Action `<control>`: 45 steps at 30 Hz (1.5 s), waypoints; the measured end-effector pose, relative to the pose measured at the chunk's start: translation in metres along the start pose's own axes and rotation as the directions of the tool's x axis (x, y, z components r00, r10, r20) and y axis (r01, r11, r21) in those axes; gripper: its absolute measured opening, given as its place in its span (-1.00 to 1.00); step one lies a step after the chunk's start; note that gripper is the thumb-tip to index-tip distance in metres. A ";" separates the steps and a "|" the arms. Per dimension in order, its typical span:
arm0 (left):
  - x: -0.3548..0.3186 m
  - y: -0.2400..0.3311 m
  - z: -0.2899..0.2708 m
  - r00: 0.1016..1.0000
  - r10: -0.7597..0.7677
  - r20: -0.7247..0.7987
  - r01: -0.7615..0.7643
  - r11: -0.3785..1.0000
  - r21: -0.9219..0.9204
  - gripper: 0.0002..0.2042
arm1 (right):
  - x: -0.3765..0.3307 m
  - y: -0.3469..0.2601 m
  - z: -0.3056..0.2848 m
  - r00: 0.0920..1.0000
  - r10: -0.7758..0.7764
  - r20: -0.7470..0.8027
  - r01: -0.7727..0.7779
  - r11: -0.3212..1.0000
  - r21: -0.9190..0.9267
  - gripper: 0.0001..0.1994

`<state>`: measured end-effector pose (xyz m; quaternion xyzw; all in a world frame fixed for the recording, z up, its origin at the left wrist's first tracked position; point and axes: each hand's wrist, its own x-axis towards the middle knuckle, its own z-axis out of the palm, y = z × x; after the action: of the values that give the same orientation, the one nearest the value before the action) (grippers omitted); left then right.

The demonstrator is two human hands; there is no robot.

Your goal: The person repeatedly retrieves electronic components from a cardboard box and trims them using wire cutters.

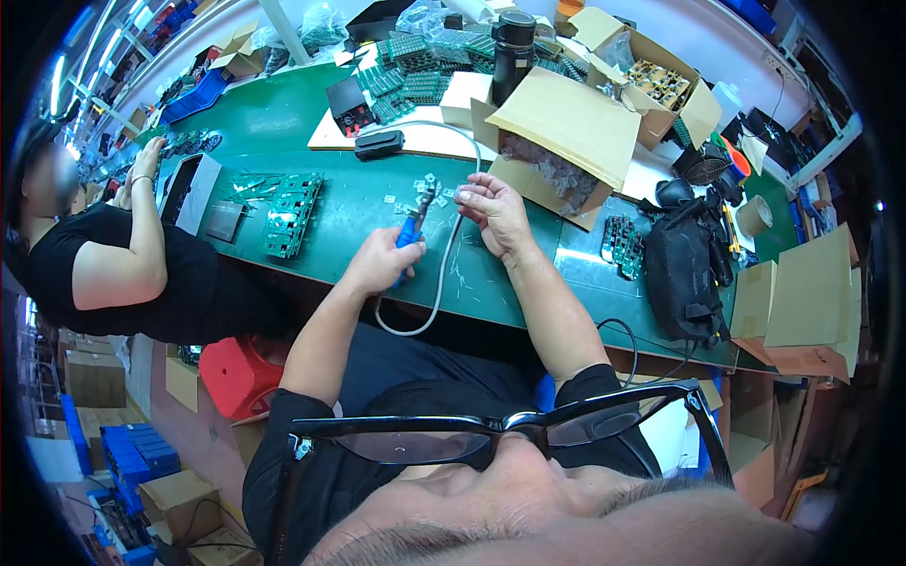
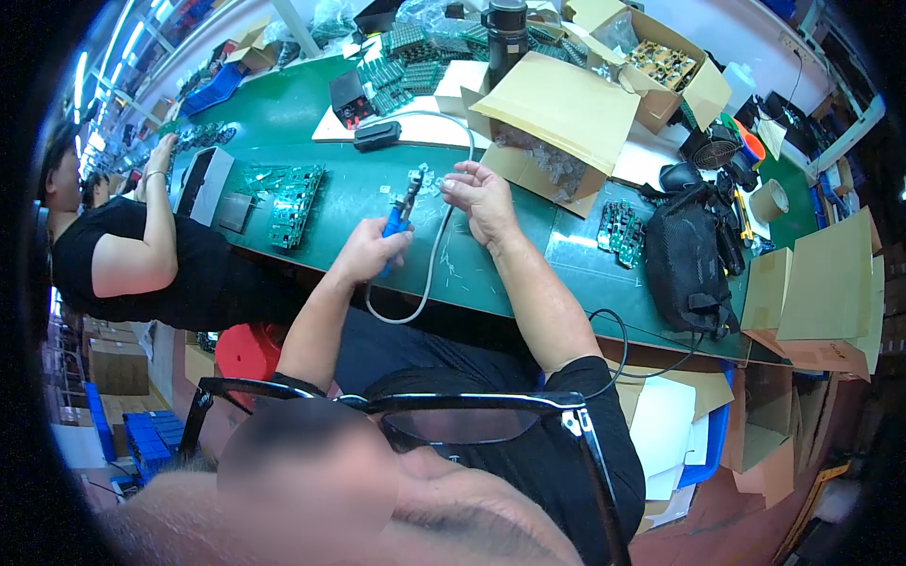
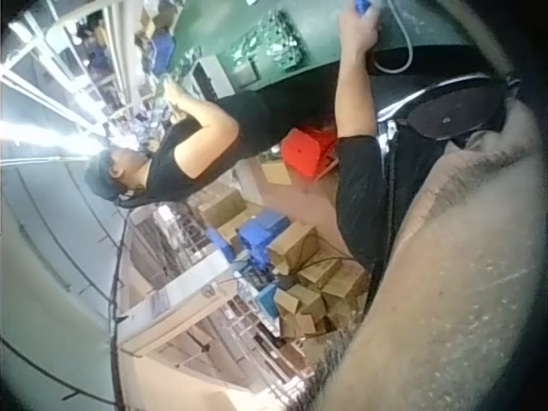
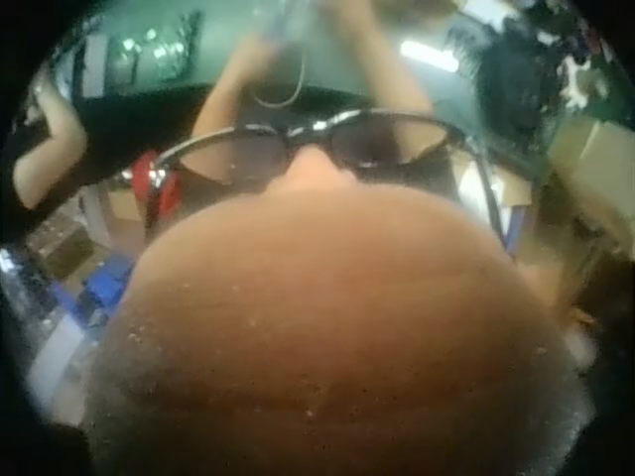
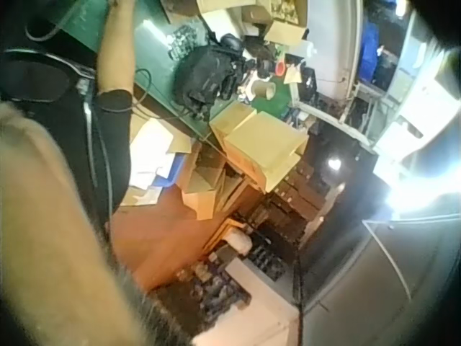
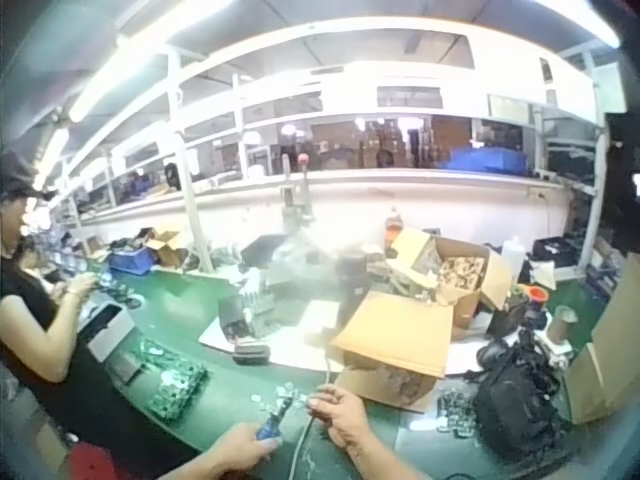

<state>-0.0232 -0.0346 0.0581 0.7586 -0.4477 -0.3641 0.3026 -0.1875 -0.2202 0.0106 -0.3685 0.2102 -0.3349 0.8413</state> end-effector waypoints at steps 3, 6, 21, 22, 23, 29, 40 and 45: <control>0.009 -0.023 -0.006 0.990 0.006 0.143 0.070 0.850 -0.522 -0.50 | -0.001 -0.001 -0.002 0.999 -0.007 -0.054 0.003 0.998 -0.065 -0.59; 0.024 -0.058 -0.008 0.910 0.284 0.304 0.176 0.398 -0.900 -0.36 | 0.006 0.007 -0.003 0.993 -0.074 -0.094 0.038 0.938 -0.344 -0.62; 0.037 -0.072 -0.007 0.839 0.427 0.338 0.253 0.243 -0.936 -0.25 | 0.024 -0.042 -0.058 0.747 -0.653 -0.122 0.067 0.256 -0.964 -0.69; 0.038 -0.069 -0.007 0.833 0.421 0.359 0.269 0.260 -0.927 -0.25 | 0.029 -0.041 -0.077 0.746 -0.661 -0.077 0.005 0.122 -0.993 -0.65; 0.037 -0.071 -0.008 0.837 0.419 0.352 0.264 0.256 -0.930 -0.25 | 0.032 -0.038 -0.074 0.750 -0.658 -0.071 0.011 0.119 -0.993 -0.65; 0.035 -0.082 -0.012 0.846 0.403 0.349 0.273 0.234 -0.933 -0.26 | 0.035 -0.024 -0.060 0.819 -0.573 0.014 -0.017 -0.049 -0.999 -0.59; 0.038 -0.079 -0.010 0.783 0.497 0.374 0.349 0.147 -0.926 -0.40 | 0.031 -0.027 -0.061 0.799 -0.593 0.104 0.056 -0.098 -0.994 -0.72; 0.034 -0.079 -0.013 0.785 0.490 0.380 0.355 0.146 -0.923 -0.44 | 0.031 -0.023 -0.056 0.798 -0.593 0.103 0.039 -0.120 -0.992 -0.74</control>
<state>0.0350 -0.0312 -0.0062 0.1819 -0.2045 -0.7718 0.5739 -0.2099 -0.2811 -0.0110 -0.8137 0.4430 -0.3460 0.1483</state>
